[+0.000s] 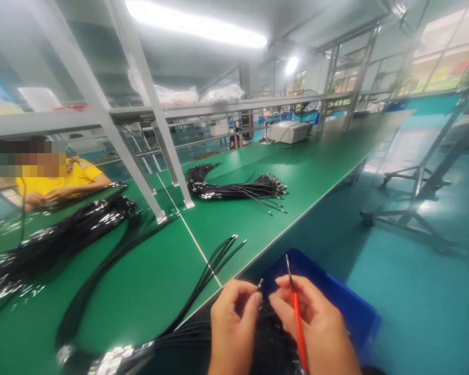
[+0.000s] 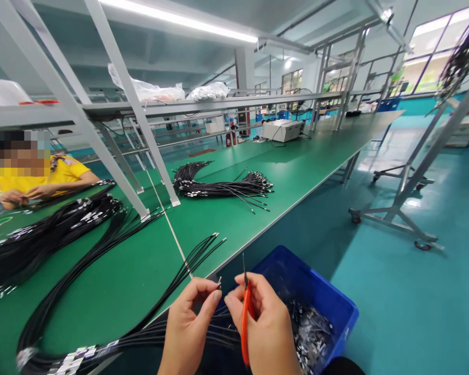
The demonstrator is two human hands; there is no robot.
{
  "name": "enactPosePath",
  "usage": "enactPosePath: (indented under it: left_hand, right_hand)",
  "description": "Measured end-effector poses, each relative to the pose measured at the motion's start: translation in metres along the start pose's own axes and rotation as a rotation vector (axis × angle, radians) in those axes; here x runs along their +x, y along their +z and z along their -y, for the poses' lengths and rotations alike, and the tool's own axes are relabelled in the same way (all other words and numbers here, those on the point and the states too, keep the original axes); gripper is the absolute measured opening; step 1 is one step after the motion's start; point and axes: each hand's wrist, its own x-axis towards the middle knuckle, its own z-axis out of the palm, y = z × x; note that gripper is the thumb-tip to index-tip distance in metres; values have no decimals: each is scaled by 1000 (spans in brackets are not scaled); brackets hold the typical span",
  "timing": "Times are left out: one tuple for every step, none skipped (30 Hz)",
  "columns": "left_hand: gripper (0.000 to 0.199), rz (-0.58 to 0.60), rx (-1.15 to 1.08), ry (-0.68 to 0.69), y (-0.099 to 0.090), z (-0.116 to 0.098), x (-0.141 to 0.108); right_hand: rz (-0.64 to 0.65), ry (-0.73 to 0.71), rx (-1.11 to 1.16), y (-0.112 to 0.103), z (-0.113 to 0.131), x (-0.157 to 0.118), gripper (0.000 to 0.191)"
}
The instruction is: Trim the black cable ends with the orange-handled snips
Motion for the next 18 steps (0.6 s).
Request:
enactPosePath:
  left_hand:
    - [9, 13, 7, 0, 1, -2, -1]
    - [10, 31, 17, 2, 1, -3, -1]
    - [10, 58, 31, 5, 0, -5, 0]
    - [11, 100, 51, 8, -2, -6, 0]
    - [14, 146, 84, 12, -4, -7, 2]
    - [17, 177, 137, 13, -7, -7, 4]
    - [19, 192, 199, 8, -10, -7, 6]
    - [21, 169, 269, -1, -13, -7, 7]
    - [20, 130, 320, -19, -15, -7, 9]
    - [20, 109, 325, -45, -16, -8, 9]
    - [21, 146, 271, -69, -15, -8, 9]
    - [20, 213, 181, -85, -13, -9, 8]
    - [18, 272, 83, -95, -9, -10, 6]
    - [15, 299, 2, -96, -5, -11, 4]
    - [12, 282, -48, -96, 0, -12, 2]
    - [11, 240, -70, -93, 4, -12, 0]
    - [12, 186, -69, -85, 7, -11, -2]
    - [12, 140, -56, -72, 9, -10, -3]
  right_hand:
    - [-18, -69, 8, 1, 0, 3, 28]
    - [-20, -132, 0, 3, -1, 6, 28]
    - [-14, -185, -23, 4, -2, 10, 27]
    - [-8, -227, -53, 5, -3, 13, 25]
    - [-3, -256, -81, 6, -5, 15, 22]
    - [-3, -276, -94, 6, -6, 17, 19]
    - [-7, -286, -92, 6, -6, 19, 17]
    - [-15, -291, -74, 5, -7, 20, 17]
    - [-19, -290, -49, 4, -6, 20, 17]
    - [-24, -289, -20, 4, -5, 20, 17]
    - [-21, -284, 4, 3, -4, 20, 17]
    - [-17, -278, 27, 2, -3, 19, 17]
    - [-9, -270, 46, 2, -2, 19, 17]
    - [-3, -262, 63, 1, -1, 18, 18]
    - [1, -253, 75, 1, -1, 18, 18]
    - [0, -250, 86, 1, 0, 18, 18]
    - [-2, -251, 97, 2, 0, 17, 18]
    - [-7, -252, 106, 2, 0, 17, 18]
